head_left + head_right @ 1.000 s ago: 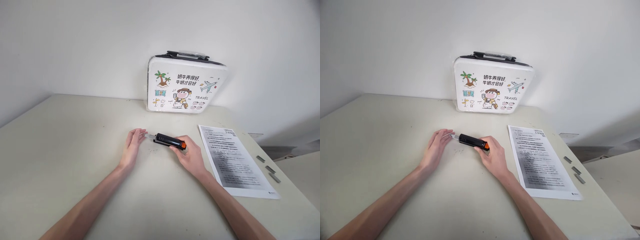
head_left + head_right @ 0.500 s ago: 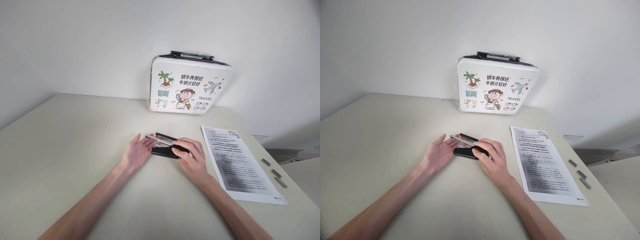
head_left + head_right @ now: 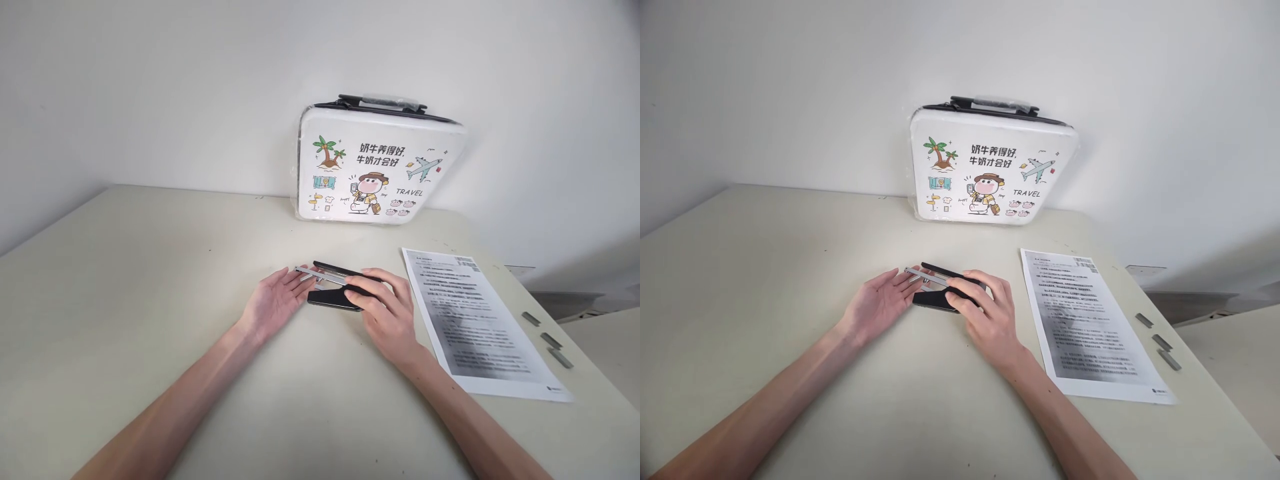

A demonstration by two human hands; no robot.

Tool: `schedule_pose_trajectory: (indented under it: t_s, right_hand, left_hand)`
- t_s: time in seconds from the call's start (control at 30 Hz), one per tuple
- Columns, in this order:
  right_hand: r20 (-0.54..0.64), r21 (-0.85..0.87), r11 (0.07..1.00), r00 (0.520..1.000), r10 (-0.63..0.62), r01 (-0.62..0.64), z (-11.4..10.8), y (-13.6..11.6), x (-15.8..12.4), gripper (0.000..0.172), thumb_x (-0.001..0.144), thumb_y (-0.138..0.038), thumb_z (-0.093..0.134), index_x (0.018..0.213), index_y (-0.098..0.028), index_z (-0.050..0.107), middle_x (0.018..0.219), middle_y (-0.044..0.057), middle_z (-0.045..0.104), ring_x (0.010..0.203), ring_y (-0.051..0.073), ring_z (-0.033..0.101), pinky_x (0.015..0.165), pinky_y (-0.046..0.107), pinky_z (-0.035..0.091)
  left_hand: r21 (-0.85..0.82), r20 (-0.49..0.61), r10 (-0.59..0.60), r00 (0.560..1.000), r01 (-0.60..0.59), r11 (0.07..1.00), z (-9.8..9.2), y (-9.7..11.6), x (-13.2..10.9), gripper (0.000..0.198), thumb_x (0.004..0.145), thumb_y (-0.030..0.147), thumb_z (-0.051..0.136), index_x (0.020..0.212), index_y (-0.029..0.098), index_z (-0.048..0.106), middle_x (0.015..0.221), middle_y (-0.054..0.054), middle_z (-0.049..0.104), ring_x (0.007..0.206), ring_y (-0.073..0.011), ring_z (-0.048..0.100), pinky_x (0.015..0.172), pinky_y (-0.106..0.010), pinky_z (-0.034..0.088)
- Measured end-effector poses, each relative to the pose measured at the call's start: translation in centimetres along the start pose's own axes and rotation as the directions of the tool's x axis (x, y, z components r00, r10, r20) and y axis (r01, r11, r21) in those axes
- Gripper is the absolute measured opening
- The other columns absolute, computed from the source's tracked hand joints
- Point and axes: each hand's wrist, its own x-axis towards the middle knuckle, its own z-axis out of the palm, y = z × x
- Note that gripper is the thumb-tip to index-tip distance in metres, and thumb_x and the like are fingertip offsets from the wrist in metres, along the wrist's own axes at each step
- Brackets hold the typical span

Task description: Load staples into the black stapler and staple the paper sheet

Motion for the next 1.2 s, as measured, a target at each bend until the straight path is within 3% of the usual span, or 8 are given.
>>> schedule_pose_trajectory:
  t_s: [0.37, 0.5, 0.63, 0.77, 0.9, 1.07, 1.2]
  right_hand:
    - [-0.06, -0.036, 0.999, 0.998, -0.02, 0.018, 0.3, 0.4, 0.1, 0.045, 0.091, 0.007, 0.054, 0.108, -0.032, 0.07, 0.116, -0.003, 0.08, 0.117, 0.025, 0.067, 0.091, 0.047, 0.057]
    - [-0.128, 0.009, 0.994, 0.985, 0.113, -0.113, 0.1, 0.6, 0.3, 0.044, 0.089, 0.005, 0.052, 0.106, -0.031, 0.069, 0.114, -0.001, 0.079, 0.115, 0.026, 0.068, 0.094, 0.051, 0.056]
    - [-0.151, 0.118, 0.932, 0.922, 0.357, -0.342, -0.1, 0.6, 0.4, 0.029, 0.089, -0.005, 0.058, 0.103, -0.028, 0.069, 0.116, 0.004, 0.077, 0.112, 0.026, 0.068, 0.091, 0.049, 0.057]
    - [-0.096, 0.181, 0.865, 0.867, 0.489, -0.468, -0.2, 0.5, 0.3, 0.022, 0.088, -0.01, 0.063, 0.101, -0.026, 0.069, 0.119, 0.006, 0.076, 0.111, 0.026, 0.07, 0.092, 0.047, 0.056]
    - [-0.071, 0.21, 0.847, 0.857, 0.511, -0.488, -0.2, 0.4, 0.2, 0.021, 0.088, -0.011, 0.064, 0.101, -0.027, 0.069, 0.12, 0.005, 0.076, 0.114, 0.026, 0.07, 0.096, 0.046, 0.054]
    - [-0.01, 0.265, 0.807, 0.836, 0.549, -0.527, -0.1, 0.2, 0.3, 0.019, 0.089, -0.016, 0.065, 0.104, -0.026, 0.069, 0.122, 0.007, 0.075, 0.116, 0.026, 0.069, 0.095, 0.046, 0.056]
    - [0.014, 0.313, 0.759, 0.802, 0.597, -0.571, 0.0, 0.2, 0.1, 0.017, 0.089, -0.022, 0.069, 0.105, -0.026, 0.069, 0.123, 0.007, 0.075, 0.117, 0.026, 0.07, 0.099, 0.046, 0.055]
  left_hand:
    - [0.21, 0.116, 0.03, 0.993, -0.055, 0.976, 0.4, -0.3, -0.7, 0.02, 0.101, 0.025, 0.066, 0.11, 0.01, 0.076, 0.125, -0.016, 0.076, 0.123, -0.0254, 0.069, 0.116, -0.036, 0.047]
    - [0.179, 0.042, 0.089, 0.995, -0.095, 0.979, 0.4, -0.5, -0.9, 0.017, 0.098, 0.022, 0.069, 0.111, 0.012, 0.074, 0.124, -0.015, 0.075, 0.116, -0.0234, 0.071, 0.11, -0.037, 0.05]
    - [0.316, -0.002, 0.193, 0.981, -0.182, 0.931, 0.3, -0.7, -1.1, 0.035, 0.101, 0.029, 0.063, 0.132, 0.014, 0.065, 0.111, -0.011, 0.075, 0.087, -0.0175, 0.071, 0.093, -0.037, 0.055]
    - [0.595, 0.124, 0.284, 0.951, -0.3, 0.745, 0.4, -1.0, -1.2, 0.061, 0.105, 0.038, 0.054, 0.161, 0.021, 0.039, 0.107, -0.006, 0.072, 0.078, -0.0138, 0.063, 0.084, -0.034, 0.054]
    - [0.692, 0.254, 0.272, 0.928, -0.371, 0.62, 0.3, -1.2, -1.2, 0.068, 0.105, 0.043, 0.05, 0.167, 0.026, 0.029, 0.107, -0.004, 0.07, 0.076, -0.0132, 0.06, 0.083, -0.033, 0.054]
    - [0.706, 0.398, 0.148, 0.905, -0.405, 0.581, 0.0, -1.4, -1.2, 0.062, 0.106, 0.05, 0.049, 0.162, 0.026, 0.04, 0.102, -0.004, 0.069, 0.074, -0.0131, 0.058, 0.082, -0.032, 0.053]
    - [0.662, 0.381, 0.158, 0.911, -0.387, 0.642, 0.5, -1.4, -1.5, 0.062, 0.104, 0.052, 0.052, 0.159, 0.025, 0.045, 0.103, -0.004, 0.068, 0.072, -0.0135, 0.059, 0.08, -0.033, 0.052]
